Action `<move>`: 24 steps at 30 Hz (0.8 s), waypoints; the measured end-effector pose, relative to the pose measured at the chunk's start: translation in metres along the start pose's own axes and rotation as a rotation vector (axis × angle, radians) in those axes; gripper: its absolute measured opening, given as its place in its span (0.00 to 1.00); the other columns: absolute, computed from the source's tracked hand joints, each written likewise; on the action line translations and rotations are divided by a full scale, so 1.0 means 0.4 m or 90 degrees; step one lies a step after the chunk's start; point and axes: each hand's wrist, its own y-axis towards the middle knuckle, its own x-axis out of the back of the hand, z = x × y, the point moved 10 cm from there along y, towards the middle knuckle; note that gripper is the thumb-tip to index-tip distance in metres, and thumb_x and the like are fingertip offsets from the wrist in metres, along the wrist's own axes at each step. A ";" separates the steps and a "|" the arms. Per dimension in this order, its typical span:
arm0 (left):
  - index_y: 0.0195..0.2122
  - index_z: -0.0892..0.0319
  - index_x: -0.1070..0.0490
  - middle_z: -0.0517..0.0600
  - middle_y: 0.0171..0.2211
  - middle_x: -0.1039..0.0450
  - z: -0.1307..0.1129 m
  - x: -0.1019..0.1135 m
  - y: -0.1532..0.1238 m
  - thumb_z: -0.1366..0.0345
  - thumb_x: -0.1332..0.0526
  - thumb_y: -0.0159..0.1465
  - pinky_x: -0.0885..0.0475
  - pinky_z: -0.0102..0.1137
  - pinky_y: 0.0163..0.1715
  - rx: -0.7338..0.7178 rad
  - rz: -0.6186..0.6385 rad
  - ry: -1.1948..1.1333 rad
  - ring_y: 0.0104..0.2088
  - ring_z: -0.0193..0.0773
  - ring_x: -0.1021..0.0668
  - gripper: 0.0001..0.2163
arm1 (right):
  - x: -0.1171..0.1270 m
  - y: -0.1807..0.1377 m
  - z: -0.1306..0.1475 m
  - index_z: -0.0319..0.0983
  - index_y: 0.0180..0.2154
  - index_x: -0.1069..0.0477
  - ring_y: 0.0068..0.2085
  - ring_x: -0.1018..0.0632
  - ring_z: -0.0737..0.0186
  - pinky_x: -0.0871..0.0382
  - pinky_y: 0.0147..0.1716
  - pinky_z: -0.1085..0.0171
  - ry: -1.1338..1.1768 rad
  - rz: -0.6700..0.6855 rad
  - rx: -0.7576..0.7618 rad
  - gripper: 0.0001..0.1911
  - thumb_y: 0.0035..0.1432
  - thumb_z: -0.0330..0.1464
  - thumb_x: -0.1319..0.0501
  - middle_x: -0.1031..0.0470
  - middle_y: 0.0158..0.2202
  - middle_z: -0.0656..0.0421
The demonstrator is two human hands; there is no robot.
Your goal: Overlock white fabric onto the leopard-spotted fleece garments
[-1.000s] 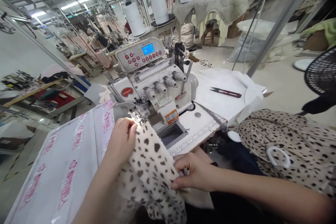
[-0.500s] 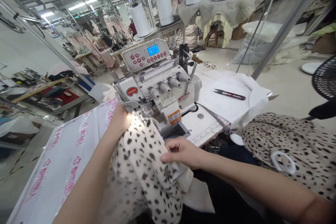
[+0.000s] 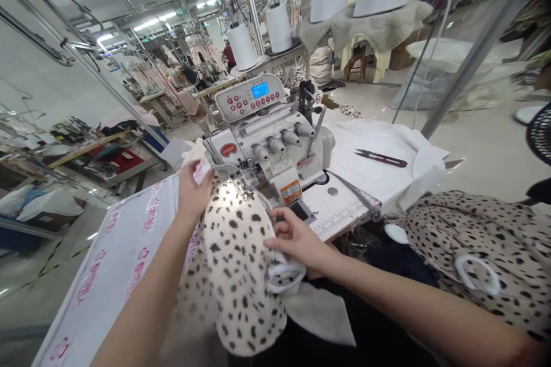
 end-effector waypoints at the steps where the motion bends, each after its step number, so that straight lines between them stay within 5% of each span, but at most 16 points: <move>1: 0.56 0.58 0.46 0.59 0.55 0.42 0.022 0.012 -0.075 0.54 0.47 0.58 0.38 0.45 0.50 0.042 0.024 -0.009 0.54 0.50 0.37 0.25 | -0.006 -0.018 -0.022 0.38 0.43 0.42 0.22 0.34 0.71 0.40 0.20 0.72 -0.020 0.048 -0.040 0.28 0.42 0.38 0.32 0.33 0.27 0.64; 4: 0.61 0.52 0.58 0.58 0.58 0.46 0.089 -0.011 -0.326 0.51 0.42 0.55 0.32 0.47 0.44 0.122 0.216 -0.008 0.52 0.52 0.34 0.36 | -0.022 -0.072 -0.065 0.34 0.34 0.34 0.26 0.32 0.68 0.39 0.24 0.71 -0.164 0.186 -0.108 0.17 0.45 0.38 0.35 0.32 0.26 0.61; 6: 0.57 0.57 0.47 0.60 0.52 0.37 0.134 -0.019 -0.449 0.52 0.40 0.53 0.31 0.47 0.42 0.147 0.318 -0.014 0.47 0.52 0.30 0.32 | -0.023 -0.087 -0.057 0.32 0.27 0.32 0.27 0.32 0.66 0.40 0.25 0.71 -0.309 0.207 -0.082 0.13 0.49 0.38 0.38 0.33 0.25 0.60; 8: 0.46 0.59 0.35 0.58 0.45 0.31 0.173 -0.001 -0.488 0.51 0.43 0.55 0.31 0.45 0.42 0.162 0.379 -0.037 0.44 0.51 0.28 0.22 | -0.036 -0.088 -0.030 0.32 0.26 0.31 0.30 0.31 0.64 0.39 0.27 0.70 -0.406 0.194 -0.026 0.11 0.50 0.36 0.39 0.32 0.28 0.59; 11: 0.42 0.57 0.33 0.52 0.40 0.29 0.214 0.073 -0.410 0.50 0.45 0.56 0.29 0.38 0.39 0.181 0.436 -0.076 0.39 0.45 0.27 0.19 | -0.085 -0.087 -0.032 0.32 0.33 0.29 0.35 0.30 0.60 0.36 0.31 0.68 -0.335 0.191 -0.034 0.12 0.49 0.35 0.38 0.30 0.34 0.57; 13: 0.41 0.58 0.33 0.52 0.36 0.29 0.223 0.178 -0.298 0.50 0.45 0.55 0.30 0.39 0.37 0.143 0.316 0.051 0.35 0.45 0.27 0.19 | -0.110 -0.086 -0.055 0.32 0.37 0.30 0.37 0.29 0.58 0.35 0.34 0.65 -0.213 0.165 -0.057 0.17 0.47 0.37 0.37 0.29 0.35 0.56; 16: 0.37 0.61 0.33 0.54 0.31 0.33 0.126 0.336 -0.232 0.55 0.46 0.57 0.34 0.42 0.39 0.001 -0.043 0.272 0.36 0.46 0.30 0.15 | -0.115 -0.091 -0.061 0.32 0.45 0.35 0.44 0.31 0.53 0.36 0.43 0.60 -0.082 0.091 0.017 0.26 0.45 0.38 0.35 0.30 0.43 0.53; 17: 0.36 0.60 0.33 0.53 0.31 0.33 0.091 0.329 -0.257 0.56 0.47 0.58 0.34 0.40 0.39 -0.035 -0.076 0.256 0.35 0.44 0.30 0.13 | -0.111 -0.098 -0.061 0.33 0.48 0.37 0.46 0.32 0.53 0.37 0.45 0.59 -0.066 0.077 0.040 0.29 0.45 0.37 0.35 0.31 0.45 0.53; 20: 0.37 0.59 0.37 0.51 0.33 0.34 0.014 0.188 -0.396 0.60 0.46 0.60 0.32 0.34 0.36 -0.126 0.026 0.100 0.35 0.39 0.30 0.09 | -0.098 -0.126 -0.072 0.33 0.46 0.36 0.45 0.31 0.53 0.37 0.45 0.58 -0.117 0.078 0.041 0.25 0.47 0.37 0.36 0.30 0.42 0.54; 24: 0.52 0.60 0.46 0.60 0.48 0.42 -0.046 0.065 -0.562 0.61 0.38 0.54 0.36 0.44 0.48 -0.273 0.020 0.119 0.50 0.48 0.36 0.26 | -0.072 -0.162 -0.076 0.33 0.30 0.33 0.31 0.31 0.61 0.36 0.33 0.63 -0.248 0.095 0.014 0.15 0.52 0.41 0.42 0.31 0.28 0.58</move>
